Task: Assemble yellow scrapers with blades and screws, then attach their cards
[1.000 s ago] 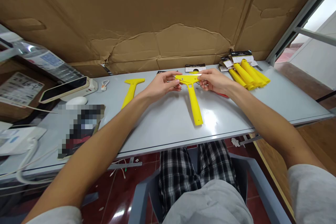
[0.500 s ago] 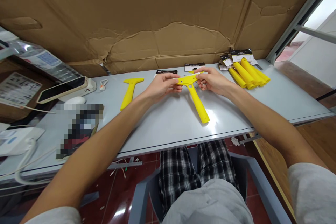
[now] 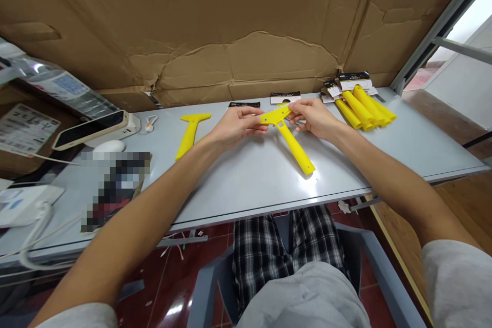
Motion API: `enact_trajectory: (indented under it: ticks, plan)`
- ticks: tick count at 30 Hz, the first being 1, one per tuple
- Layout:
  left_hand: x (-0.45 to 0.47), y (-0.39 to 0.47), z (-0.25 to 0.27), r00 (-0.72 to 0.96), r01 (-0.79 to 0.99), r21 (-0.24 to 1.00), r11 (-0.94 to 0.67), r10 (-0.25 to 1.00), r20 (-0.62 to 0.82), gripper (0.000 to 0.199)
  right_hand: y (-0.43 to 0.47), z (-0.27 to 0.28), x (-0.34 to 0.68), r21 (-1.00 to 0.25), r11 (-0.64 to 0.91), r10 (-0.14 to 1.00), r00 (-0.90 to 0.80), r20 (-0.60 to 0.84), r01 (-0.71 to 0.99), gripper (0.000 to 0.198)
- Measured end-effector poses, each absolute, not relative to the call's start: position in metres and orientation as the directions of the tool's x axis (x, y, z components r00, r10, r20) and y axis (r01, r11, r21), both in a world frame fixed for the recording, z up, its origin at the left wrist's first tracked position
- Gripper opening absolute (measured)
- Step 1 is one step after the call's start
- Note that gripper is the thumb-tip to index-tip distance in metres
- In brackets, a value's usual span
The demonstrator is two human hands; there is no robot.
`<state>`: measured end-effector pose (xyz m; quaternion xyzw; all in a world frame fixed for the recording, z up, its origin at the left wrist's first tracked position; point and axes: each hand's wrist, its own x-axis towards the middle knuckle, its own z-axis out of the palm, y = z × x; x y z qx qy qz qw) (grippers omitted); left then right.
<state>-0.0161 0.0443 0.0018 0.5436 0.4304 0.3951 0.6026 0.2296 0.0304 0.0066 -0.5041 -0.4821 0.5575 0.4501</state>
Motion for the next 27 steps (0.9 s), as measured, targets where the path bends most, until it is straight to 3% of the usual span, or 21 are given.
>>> enact_trajectory:
  ticks: [9, 12, 18, 27]
  plan:
    - [-0.018, 0.043, 0.002, 0.34, -0.027, 0.996, 0.087, 0.937, -0.073, 0.036, 0.033, -0.005, 0.236, -0.921, 0.203, 0.979, -0.097, 0.181, 0.333, 0.026]
    - [-0.017, 0.042, 0.002, 0.335, -0.027, 0.996, 0.088, 0.939, -0.074, 0.033, 0.033, -0.004, 0.234, -0.946, 0.132, 0.99, -0.087, 0.111, 0.295, 0.022]
    - [-0.015, 0.04, 0.002, 0.31, -0.052, 0.996, 0.074, 0.949, -0.054, 0.028, 0.027, 0.006, 0.227, -0.991, -0.134, 0.979, -0.152, -0.137, 0.031, 0.019]
    - [-0.006, 0.036, 0.006, 0.234, -0.063, 0.986, 0.155, 0.962, -0.137, 0.034, 0.034, -0.003, 0.227, -0.981, -0.182, 0.972, -0.165, -0.167, -0.075, 0.008]
